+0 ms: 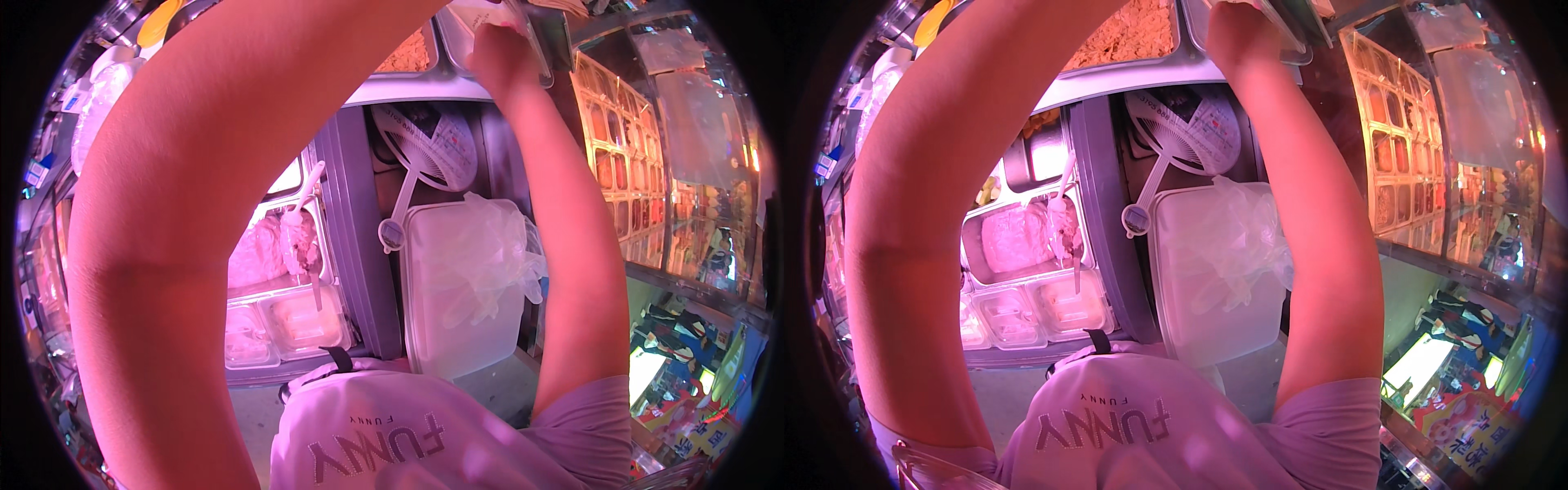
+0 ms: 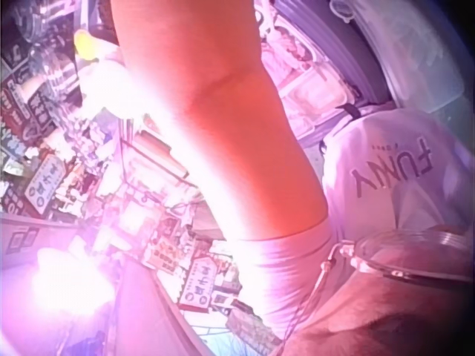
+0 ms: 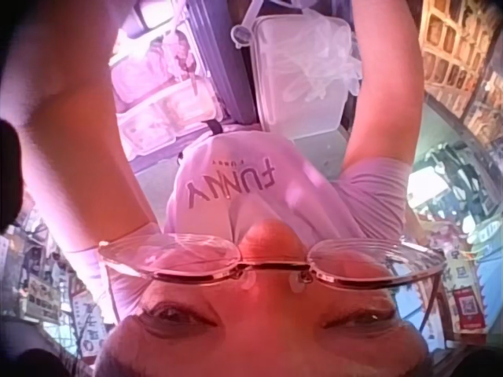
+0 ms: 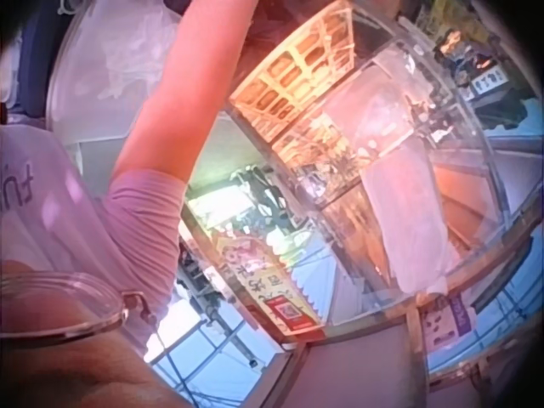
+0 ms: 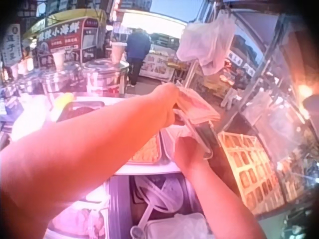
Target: The person scoops a white creamy base into a plastic bag, adds diced yellow fruit, wraps the bag, and rolls it into a ball. They then coat the ball in a brown crumbly topping and place it into a small paper cup. Finally, they remove gloves and handle small paper cards.
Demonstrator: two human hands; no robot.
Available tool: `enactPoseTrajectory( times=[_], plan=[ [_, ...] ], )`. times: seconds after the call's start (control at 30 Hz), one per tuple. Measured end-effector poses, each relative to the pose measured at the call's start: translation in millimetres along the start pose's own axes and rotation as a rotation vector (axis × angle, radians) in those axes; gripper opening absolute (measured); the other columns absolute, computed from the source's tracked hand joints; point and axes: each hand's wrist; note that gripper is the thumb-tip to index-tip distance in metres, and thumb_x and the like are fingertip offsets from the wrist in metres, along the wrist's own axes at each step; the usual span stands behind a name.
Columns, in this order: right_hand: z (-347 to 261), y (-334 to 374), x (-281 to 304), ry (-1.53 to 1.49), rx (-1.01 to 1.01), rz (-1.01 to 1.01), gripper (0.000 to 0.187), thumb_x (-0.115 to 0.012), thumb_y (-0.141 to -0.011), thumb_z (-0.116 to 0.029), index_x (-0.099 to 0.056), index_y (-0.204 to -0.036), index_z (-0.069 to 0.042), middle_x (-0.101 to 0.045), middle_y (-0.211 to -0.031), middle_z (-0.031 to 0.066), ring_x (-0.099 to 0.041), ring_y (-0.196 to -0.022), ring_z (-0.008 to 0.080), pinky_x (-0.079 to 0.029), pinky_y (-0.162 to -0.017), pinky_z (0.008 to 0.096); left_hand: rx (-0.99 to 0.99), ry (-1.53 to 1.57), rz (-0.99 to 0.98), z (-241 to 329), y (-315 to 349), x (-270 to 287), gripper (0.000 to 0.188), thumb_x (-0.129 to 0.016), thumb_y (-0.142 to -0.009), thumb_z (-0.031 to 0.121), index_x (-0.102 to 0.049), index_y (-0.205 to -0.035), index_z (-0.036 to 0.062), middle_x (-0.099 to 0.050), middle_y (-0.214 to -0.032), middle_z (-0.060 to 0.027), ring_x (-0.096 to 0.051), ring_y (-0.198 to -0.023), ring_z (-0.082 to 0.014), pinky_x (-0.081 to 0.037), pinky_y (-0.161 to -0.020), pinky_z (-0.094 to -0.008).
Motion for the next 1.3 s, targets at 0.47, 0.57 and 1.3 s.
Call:
enactPoseTrajectory(
  times=[0.47, 0.57, 1.3],
  plan=[
    [-7.5, 194.1, 112.0, -0.118, 0.136, 0.52, 0.035, -0.063, -0.081, 0.005, -0.07, -0.115, -0.002, -0.07, -0.121, 0.0136, -0.066, -0.091, 0.0297, -0.054, -0.084, 0.0389, 0.043, 0.154, -0.276, -39.0, 6.5, 48.0, 0.03, -0.055, -0.087, 0.01, -0.063, -0.115, 0.0019, -0.072, -0.1, -0.0174, -0.072, -0.094, -0.0342, -0.061, -0.082, -0.0518],
    [-8.8, 237.9, 138.2, -0.108, 0.096, 0.546, 0.035, -0.063, -0.077, 0.01, -0.074, -0.108, -0.001, -0.07, -0.124, 0.0152, -0.062, -0.097, 0.0278, -0.051, -0.086, 0.0363, -0.058, 0.095, -0.052, -49.3, 31.3, 73.3, 0.035, -0.047, -0.101, 0.023, -0.053, -0.128, 0.0009, -0.063, -0.124, -0.0147, -0.063, -0.116, -0.0305, -0.05, -0.101, -0.0472],
    [-74.2, 375.9, 142.9, -1.824, -0.284, 0.432, 0.021, -0.052, -0.097, 0.008, -0.063, -0.114, 0.002, -0.069, -0.108, 0.0127, -0.069, -0.096, 0.0174, -0.057, -0.088, 0.0292, 0.075, 0.378, 0.534, -187.4, 524.9, 144.6, 0.06, -0.076, -0.079, 0.005, -0.052, -0.134, 0.0017, -0.065, -0.121, -0.0122, -0.067, -0.109, -0.0265, -0.057, -0.096, -0.0412]
  ],
)
Point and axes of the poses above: each hand's wrist, its own y-axis away from the middle knuckle, its own x-axis out of the back of the hand, z = x × y
